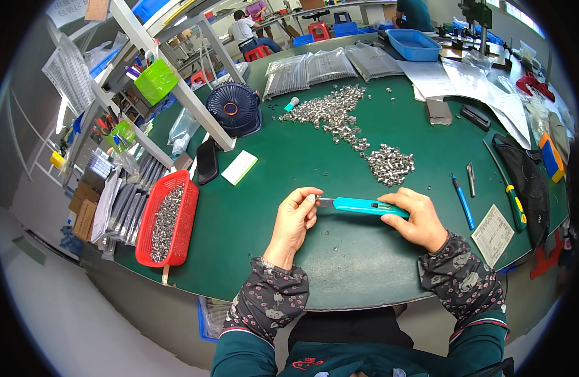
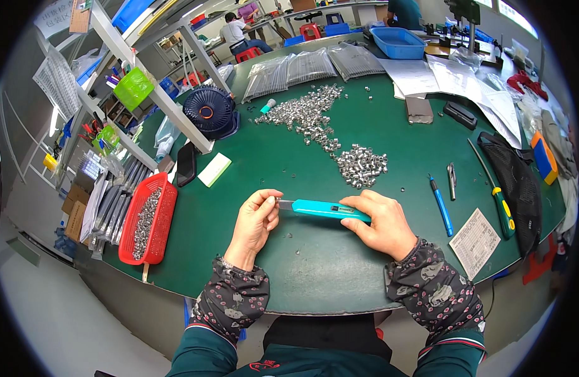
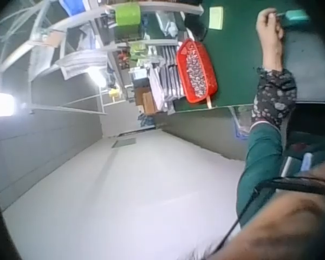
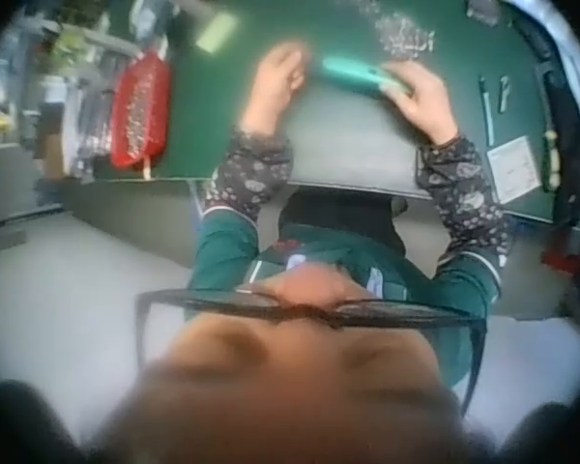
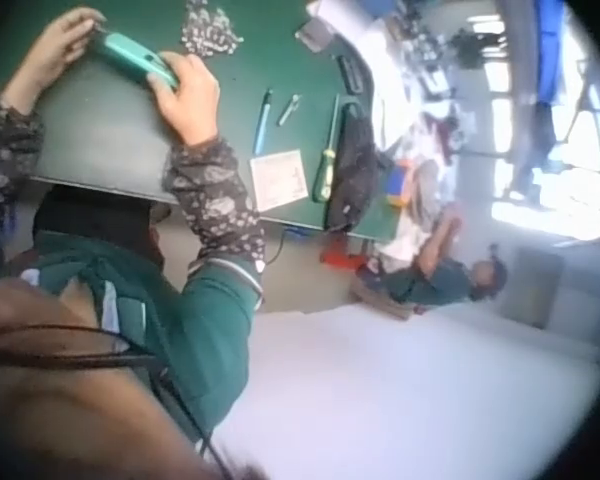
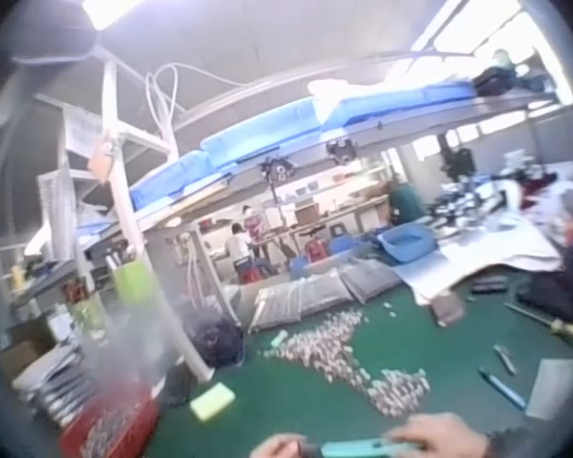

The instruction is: Inspecting and sorting small metal hardware parts using a utility knife at a workbench.

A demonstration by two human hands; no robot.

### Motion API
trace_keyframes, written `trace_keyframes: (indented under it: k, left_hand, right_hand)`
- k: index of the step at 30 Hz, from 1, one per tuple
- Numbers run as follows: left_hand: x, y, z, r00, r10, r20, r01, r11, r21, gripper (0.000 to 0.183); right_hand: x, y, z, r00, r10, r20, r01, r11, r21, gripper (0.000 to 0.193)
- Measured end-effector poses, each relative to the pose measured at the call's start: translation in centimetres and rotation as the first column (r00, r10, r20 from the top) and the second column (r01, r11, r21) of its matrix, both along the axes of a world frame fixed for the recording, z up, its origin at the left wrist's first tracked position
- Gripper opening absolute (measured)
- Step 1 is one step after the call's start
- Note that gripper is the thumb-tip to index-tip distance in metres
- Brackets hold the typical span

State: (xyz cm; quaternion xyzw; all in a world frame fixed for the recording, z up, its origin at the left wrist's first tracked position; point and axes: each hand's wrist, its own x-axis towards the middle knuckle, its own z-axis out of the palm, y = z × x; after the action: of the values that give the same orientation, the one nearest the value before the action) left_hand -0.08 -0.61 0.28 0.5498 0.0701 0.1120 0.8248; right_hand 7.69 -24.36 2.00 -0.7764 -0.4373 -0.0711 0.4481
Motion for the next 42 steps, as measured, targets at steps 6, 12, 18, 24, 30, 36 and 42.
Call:
trace_keyframes:
  k: [6,12,18,24,30,36,42]
  left_hand:
    - [-0.2,0.2,0.1,0.997,-0.043,-0.056,0.038,0.995,-0.088,0.014]
    - [0.0,0.6,-0.4,0.997,-0.078,-0.028,0.066,0.952,-0.300,0.015]
    - [0.1,0.7,-0.6,0.995,-0.097,0.028,0.101,0.939,-0.329,0.012]
    - [0.1,0.4,-0.2,0.998,-0.051,0.042,0.060,0.967,-0.248,0.010]
    - [0.1,0.5,-0.4,0.998,-0.039,0.039,0.047,0.970,-0.239,0.012]
    - [0.1,0.2,-0.2,0.998,-0.052,0.032,0.058,0.974,-0.217,0.012]
    - [0.0,0.2,-0.2,0.998,-0.056,0.014,0.058,0.982,-0.180,0.014]
  right_hand:
    - [-1.1,0.4,1.0,0.918,-0.093,0.386,0.092,0.995,0.021,0.036]
    - [-0.7,0.2,0.8,0.926,-0.220,0.307,0.175,0.970,0.167,0.037]
    - [-0.6,0.3,0.5,0.960,-0.143,0.241,0.118,0.986,0.117,0.035]
    - [-0.1,0.2,0.0,0.987,-0.073,0.143,0.061,0.994,0.090,0.031]
    - [-0.3,0.2,0.2,0.999,-0.003,0.033,0.001,0.998,0.058,0.027]
    - [-0.4,0.3,0.2,0.999,0.025,-0.037,-0.024,0.999,0.025,0.025]
    - [-0.4,0.1,0.3,0.999,-0.001,-0.045,0.001,1.000,-0.012,0.025]
